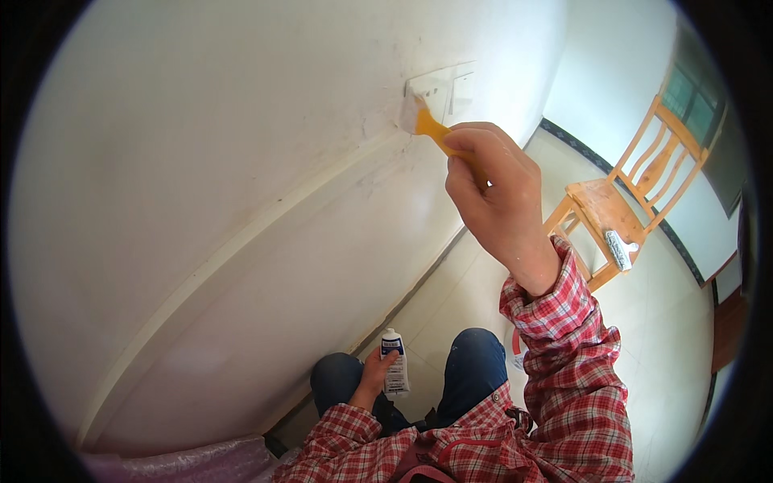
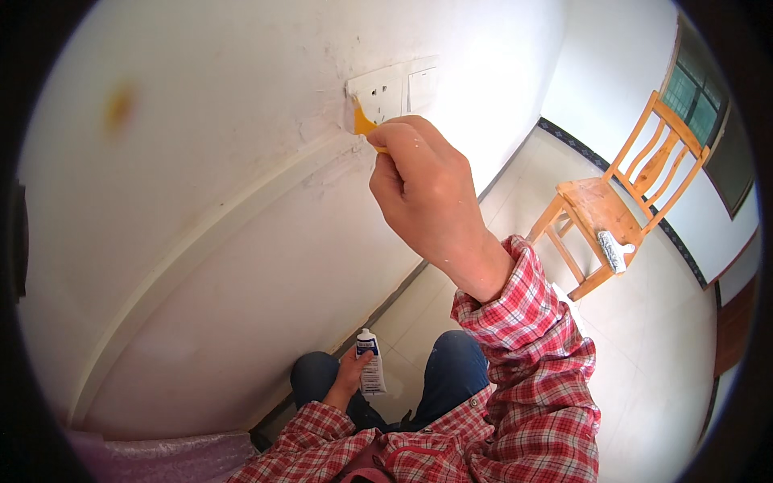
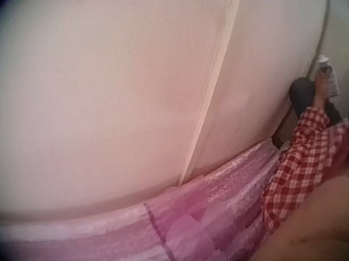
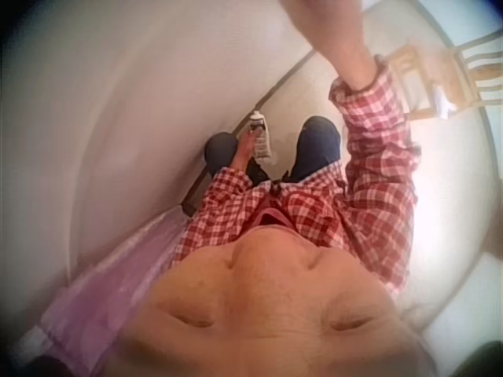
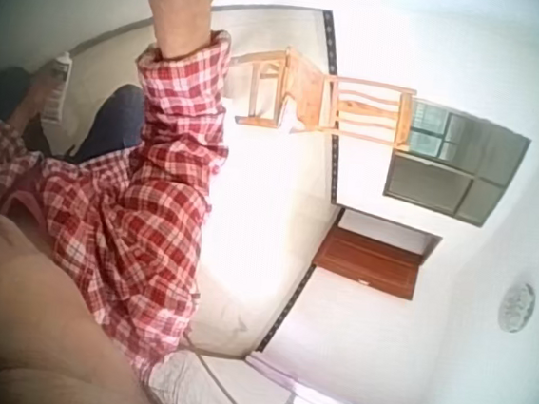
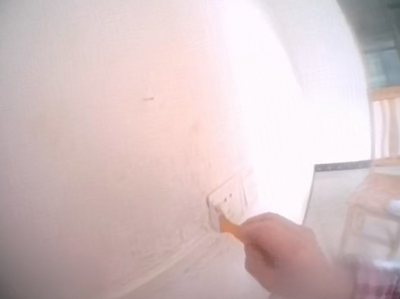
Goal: The person applies white filler paste to a damaged section of a wall using a small yellow spatula, smoothing it around an electrical outlet. They then use a small paint roller to apply white paint over the filled area to blend it with the surrounding wall.
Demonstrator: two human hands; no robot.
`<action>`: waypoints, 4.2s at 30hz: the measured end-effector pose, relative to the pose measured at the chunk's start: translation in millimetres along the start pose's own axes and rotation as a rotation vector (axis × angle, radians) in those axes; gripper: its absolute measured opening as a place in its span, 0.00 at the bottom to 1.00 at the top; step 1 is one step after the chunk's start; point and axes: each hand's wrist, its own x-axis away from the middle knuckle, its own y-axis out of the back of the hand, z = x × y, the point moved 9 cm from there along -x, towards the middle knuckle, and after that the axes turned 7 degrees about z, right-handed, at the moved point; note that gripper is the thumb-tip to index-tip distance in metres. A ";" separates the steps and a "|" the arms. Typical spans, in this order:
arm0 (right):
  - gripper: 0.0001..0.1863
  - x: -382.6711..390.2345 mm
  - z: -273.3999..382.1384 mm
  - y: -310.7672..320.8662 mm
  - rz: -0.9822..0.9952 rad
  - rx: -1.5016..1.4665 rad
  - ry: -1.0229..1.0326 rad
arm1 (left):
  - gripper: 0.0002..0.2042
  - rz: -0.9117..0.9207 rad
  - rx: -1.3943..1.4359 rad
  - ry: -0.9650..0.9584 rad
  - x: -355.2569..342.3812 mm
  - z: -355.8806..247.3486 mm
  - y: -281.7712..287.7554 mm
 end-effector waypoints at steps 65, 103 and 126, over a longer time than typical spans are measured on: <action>0.22 -6.9 66.1 -21.0 0.006 0.144 0.386 | 0.06 -0.028 0.046 0.000 7.4 -12.6 -22.2; 0.22 -9.1 34.6 6.7 -0.035 0.138 0.231 | 0.07 -0.017 -0.023 -0.042 1.3 5.9 -4.5; 0.23 -11.4 58.5 -25.0 -0.034 0.259 0.398 | 0.07 0.010 0.036 -0.025 0.1 -0.7 -10.0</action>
